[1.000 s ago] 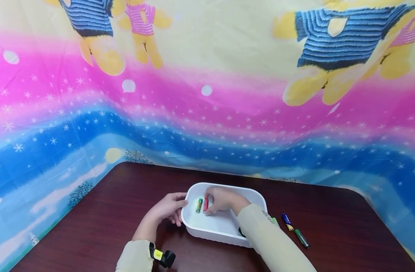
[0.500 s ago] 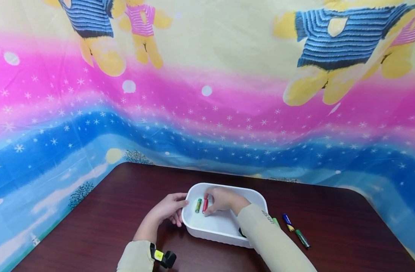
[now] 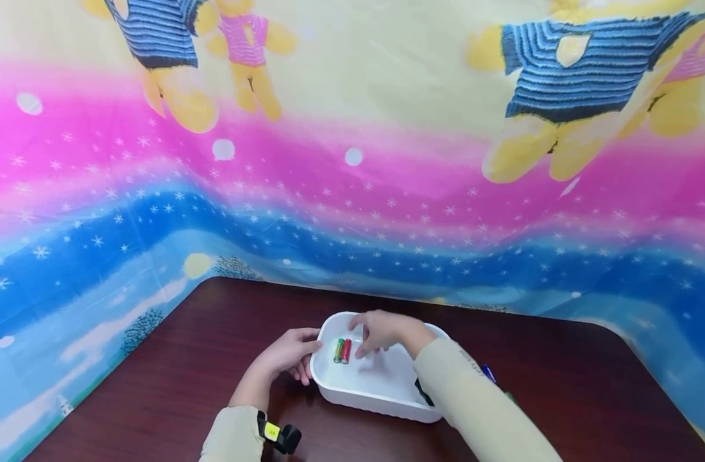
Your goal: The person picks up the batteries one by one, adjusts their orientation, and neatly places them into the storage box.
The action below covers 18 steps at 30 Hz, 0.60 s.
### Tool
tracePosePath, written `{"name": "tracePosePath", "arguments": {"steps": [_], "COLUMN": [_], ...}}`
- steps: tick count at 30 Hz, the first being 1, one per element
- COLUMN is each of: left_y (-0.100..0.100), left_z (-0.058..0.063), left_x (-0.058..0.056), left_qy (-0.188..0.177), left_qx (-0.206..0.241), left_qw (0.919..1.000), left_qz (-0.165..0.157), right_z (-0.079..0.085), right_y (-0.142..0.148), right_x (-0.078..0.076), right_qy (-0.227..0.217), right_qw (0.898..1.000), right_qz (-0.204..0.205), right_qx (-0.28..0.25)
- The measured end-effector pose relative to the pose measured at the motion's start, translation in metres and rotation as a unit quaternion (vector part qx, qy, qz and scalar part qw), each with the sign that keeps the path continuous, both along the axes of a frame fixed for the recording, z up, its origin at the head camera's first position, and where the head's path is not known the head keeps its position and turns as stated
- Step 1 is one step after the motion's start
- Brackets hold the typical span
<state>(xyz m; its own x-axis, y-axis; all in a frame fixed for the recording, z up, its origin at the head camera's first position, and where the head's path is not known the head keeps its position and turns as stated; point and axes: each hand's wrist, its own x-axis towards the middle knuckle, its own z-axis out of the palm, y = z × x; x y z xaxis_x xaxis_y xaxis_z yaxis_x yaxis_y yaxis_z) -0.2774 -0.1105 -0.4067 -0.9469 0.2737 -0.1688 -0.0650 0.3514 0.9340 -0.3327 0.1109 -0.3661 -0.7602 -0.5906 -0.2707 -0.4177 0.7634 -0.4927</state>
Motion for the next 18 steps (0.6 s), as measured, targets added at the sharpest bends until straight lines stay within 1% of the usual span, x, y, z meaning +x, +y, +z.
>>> {"name": "tracePosePath", "arguments": {"steps": [2, 5, 8, 10, 11, 13, 15, 18], "left_y": [0.002, 0.001, 0.002, 0.001, 0.001, 0.002, 0.002, 0.002], "left_z": [0.002, 0.002, 0.0, 0.001, 0.001, 0.002, 0.002, 0.002], "left_x": [0.001, 0.003, 0.005, 0.005, 0.005, 0.006, 0.007, 0.008], "left_qy": [-0.002, -0.005, -0.007, -0.008, -0.008, -0.011, -0.012, -0.012], "left_qx": [-0.005, -0.01, -0.005, -0.005, -0.006, -0.009, -0.011, -0.013], "left_qw": [1.0, 0.9999, 1.0, 1.0, 0.9999, 0.9999, 0.9999, 0.9998], "left_qz": [0.0, 0.001, -0.001, -0.001, -0.001, -0.001, -0.001, -0.002], "right_z": [0.02, 0.045, 0.064, 0.07, 0.071, 0.067, 0.058, 0.038], "right_y": [0.009, 0.029, 0.061, 0.086, 0.099, 0.127, 0.153, 0.189], "right_x": [0.005, 0.014, 0.024, 0.03, 0.033, 0.041, 0.048, 0.061], "right_qy": [-0.007, 0.0, 0.025, 0.042, 0.047, 0.055, 0.051, 0.031], "right_qw": [1.0, 1.0, 0.999, 0.998, 0.998, 0.997, 0.996, 0.995], "right_qz": [-0.006, -0.018, -0.026, -0.032, -0.035, -0.044, -0.058, -0.08], "right_qx": [-0.001, -0.017, -0.023, -0.025, -0.027, -0.029, -0.039, -0.058]}}
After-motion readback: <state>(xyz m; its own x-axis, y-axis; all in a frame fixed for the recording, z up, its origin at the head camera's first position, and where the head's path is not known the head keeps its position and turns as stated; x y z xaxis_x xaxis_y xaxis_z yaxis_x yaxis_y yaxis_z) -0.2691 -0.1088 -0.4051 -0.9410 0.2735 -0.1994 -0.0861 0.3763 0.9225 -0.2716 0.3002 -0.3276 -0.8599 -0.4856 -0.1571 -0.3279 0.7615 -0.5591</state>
